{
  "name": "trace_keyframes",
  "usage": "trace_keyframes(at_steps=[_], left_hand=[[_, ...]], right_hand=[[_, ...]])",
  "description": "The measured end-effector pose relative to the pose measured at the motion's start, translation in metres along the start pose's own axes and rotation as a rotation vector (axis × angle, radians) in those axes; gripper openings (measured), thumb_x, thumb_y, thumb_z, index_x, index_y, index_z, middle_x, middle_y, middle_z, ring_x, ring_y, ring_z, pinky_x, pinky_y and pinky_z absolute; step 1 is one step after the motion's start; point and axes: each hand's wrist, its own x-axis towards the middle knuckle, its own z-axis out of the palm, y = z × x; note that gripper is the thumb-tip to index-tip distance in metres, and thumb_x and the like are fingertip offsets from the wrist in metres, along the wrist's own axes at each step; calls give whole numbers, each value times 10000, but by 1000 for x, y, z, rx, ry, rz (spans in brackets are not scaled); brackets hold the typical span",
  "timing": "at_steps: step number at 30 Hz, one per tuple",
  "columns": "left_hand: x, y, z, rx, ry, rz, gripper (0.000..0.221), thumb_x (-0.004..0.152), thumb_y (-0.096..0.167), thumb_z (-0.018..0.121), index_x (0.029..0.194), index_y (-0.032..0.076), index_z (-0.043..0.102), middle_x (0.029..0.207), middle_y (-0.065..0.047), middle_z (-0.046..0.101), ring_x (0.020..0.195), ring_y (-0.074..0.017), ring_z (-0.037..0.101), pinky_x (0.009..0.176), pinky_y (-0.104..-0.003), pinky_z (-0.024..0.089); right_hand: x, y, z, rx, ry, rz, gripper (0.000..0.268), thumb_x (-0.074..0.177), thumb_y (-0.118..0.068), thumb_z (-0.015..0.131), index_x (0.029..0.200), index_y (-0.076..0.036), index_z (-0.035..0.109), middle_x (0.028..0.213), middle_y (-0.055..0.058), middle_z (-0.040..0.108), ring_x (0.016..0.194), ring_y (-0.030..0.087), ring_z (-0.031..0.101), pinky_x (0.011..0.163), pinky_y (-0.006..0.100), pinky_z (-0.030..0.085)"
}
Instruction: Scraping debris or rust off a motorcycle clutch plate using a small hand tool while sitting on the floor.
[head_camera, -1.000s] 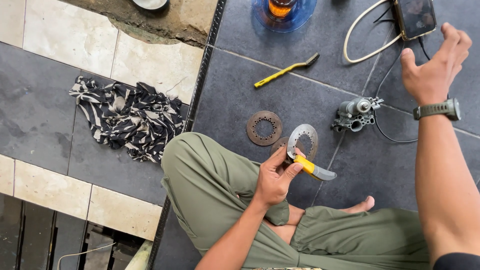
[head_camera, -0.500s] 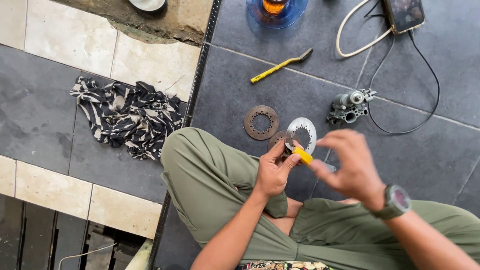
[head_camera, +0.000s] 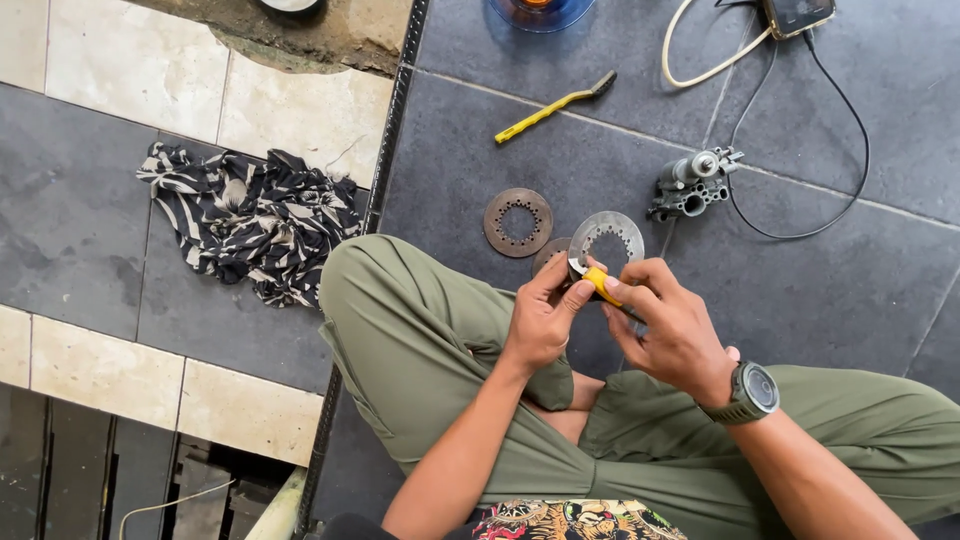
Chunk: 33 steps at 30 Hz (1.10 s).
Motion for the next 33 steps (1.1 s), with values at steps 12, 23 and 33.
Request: trace_keyframes(at_steps=[12, 23, 33], left_hand=[[2, 5, 2, 0, -29, 14, 307, 1018, 74, 630, 1301, -46, 637, 1157, -154, 610, 1070, -160, 550, 971, -383, 513], [-1, -13, 1, -61, 26, -36, 268, 980, 65, 694, 1203, -75, 647, 1032, -142, 615, 990, -138, 569, 881, -340, 539], [0, -12, -8, -247, 61, -256, 493, 947, 2, 634, 1423, -56, 522, 1291, -130, 633, 1142, -177, 599, 1048, -284, 487]], right_hand=[[9, -1, -10, -45, 84, -33, 121, 869, -52, 757, 979, -91, 728, 965, 80, 628, 569, 275, 636, 549, 359, 531], [10, -14, -8, -72, -38, -1, 230, 878, -68, 719, 1105, -62, 681, 1018, 92, 599, 731, 315, 713, 608, 412, 585], [98, 172, -78, -213, 216, 31, 356, 1021, 106, 805, 1290, 154, 577, 1195, 275, 592, 983, 354, 573, 865, 440, 514]])
